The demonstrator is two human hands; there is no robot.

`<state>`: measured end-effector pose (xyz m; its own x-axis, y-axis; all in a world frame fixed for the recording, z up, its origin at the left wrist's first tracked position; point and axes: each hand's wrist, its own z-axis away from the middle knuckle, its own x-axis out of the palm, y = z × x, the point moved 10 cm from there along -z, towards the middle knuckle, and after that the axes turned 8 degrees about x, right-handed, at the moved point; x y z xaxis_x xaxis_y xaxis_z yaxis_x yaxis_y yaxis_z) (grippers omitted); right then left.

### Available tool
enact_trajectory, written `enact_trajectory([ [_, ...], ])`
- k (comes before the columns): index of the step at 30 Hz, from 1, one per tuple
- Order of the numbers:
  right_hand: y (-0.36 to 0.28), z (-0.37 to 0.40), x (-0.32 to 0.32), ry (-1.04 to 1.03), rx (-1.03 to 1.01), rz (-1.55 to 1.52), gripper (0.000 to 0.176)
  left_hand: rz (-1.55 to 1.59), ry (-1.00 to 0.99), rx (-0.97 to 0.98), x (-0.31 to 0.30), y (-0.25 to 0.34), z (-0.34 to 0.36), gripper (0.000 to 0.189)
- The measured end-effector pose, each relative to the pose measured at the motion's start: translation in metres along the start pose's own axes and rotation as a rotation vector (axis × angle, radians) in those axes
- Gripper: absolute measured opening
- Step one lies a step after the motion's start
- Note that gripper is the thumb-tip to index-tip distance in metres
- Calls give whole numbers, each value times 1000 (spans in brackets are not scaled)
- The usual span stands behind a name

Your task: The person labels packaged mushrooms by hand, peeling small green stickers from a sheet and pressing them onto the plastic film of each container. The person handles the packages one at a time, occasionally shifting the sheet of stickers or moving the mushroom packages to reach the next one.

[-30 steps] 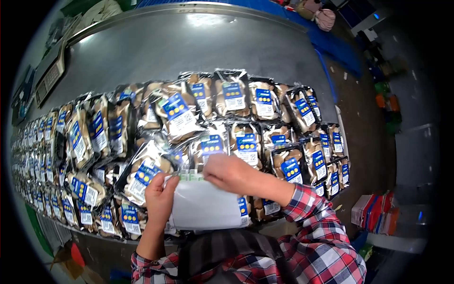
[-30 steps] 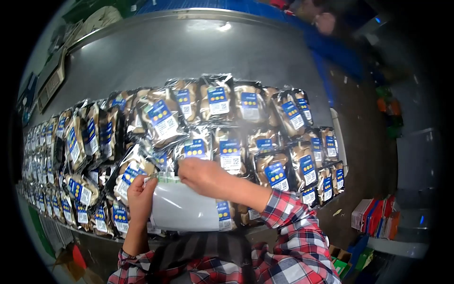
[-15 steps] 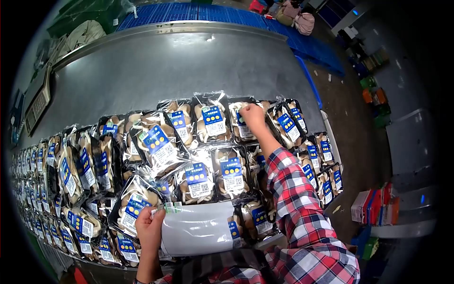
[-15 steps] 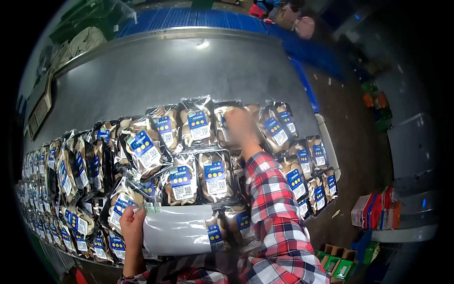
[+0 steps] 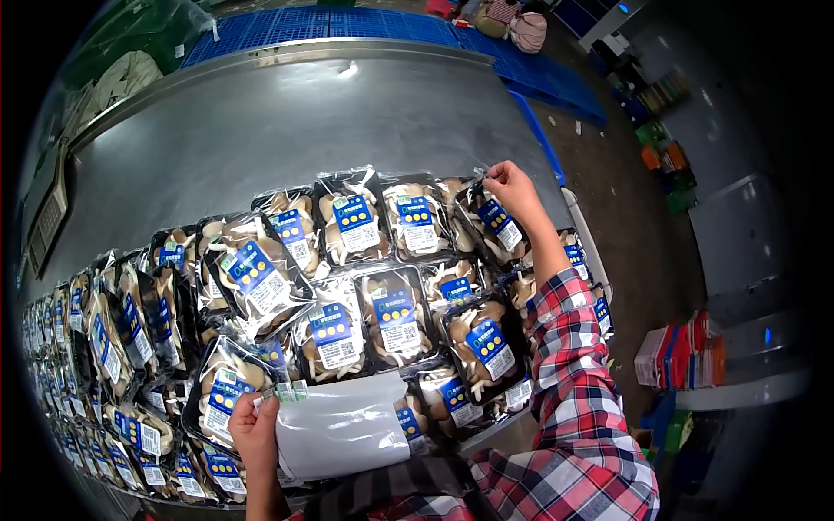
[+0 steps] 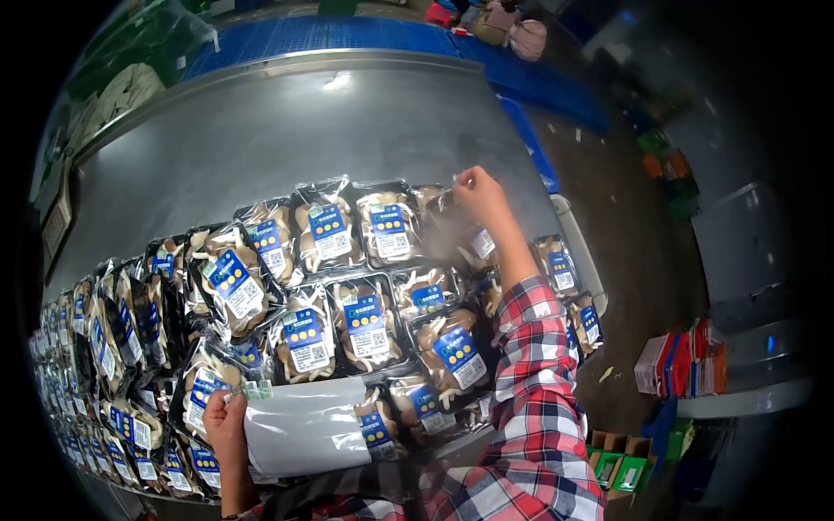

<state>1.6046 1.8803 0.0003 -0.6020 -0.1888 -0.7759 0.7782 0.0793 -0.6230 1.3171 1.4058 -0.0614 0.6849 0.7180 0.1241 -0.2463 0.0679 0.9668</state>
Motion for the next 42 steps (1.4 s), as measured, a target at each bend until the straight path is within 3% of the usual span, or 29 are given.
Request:
enact_trajectory([
  [2,15,0,8,-22,-20,40,22,-12,-21,26,5,3,-1,9],
  [4,23,4,19,1,-22,203,27,-12,-32,32,9,7,0,8],
  [7,13,20,14,231,-39,504,37,-8,-27,18,13,17,2,8],
  [10,-13,37,-4,324,-96,509,40,-20,-14,39,8,20,4,8],
  [12,-26,50,7,172,-172,447,43,-29,3,39,5,20,4,8],
  [13,-39,57,15,178,-161,598,46,-24,3,34,2,16,5,8],
  [14,-57,79,29,68,-295,734,39,-20,2,28,0,13,6,8],
  [16,-35,74,48,74,-313,813,27,-10,-5,37,3,13,8,8],
  [17,-26,66,49,135,-328,783,18,-5,-9,42,4,12,9,8],
  [20,-48,61,42,84,-297,570,18,19,-14,54,-2,8,11,8],
  [24,-117,84,47,-390,-178,-256,34,-8,3,27,-4,11,13,9],
  [26,-112,62,34,-389,-115,-398,37,-11,9,41,-3,15,13,9],
  [27,-102,51,22,-346,-69,-407,46,-8,11,46,-5,15,13,10],
  [28,-87,39,17,-316,-36,-433,33,-3,16,53,-6,15,13,10],
  [30,-36,4,23,-306,-2,-262,36,-12,22,48,-8,12,12,10],
  [33,22,-22,45,-344,30,-206,27,-21,19,25,-7,4,10,11],
  [42,30,-50,93,-495,-28,-190,21,-33,27,-4,5,3,0,9],
])
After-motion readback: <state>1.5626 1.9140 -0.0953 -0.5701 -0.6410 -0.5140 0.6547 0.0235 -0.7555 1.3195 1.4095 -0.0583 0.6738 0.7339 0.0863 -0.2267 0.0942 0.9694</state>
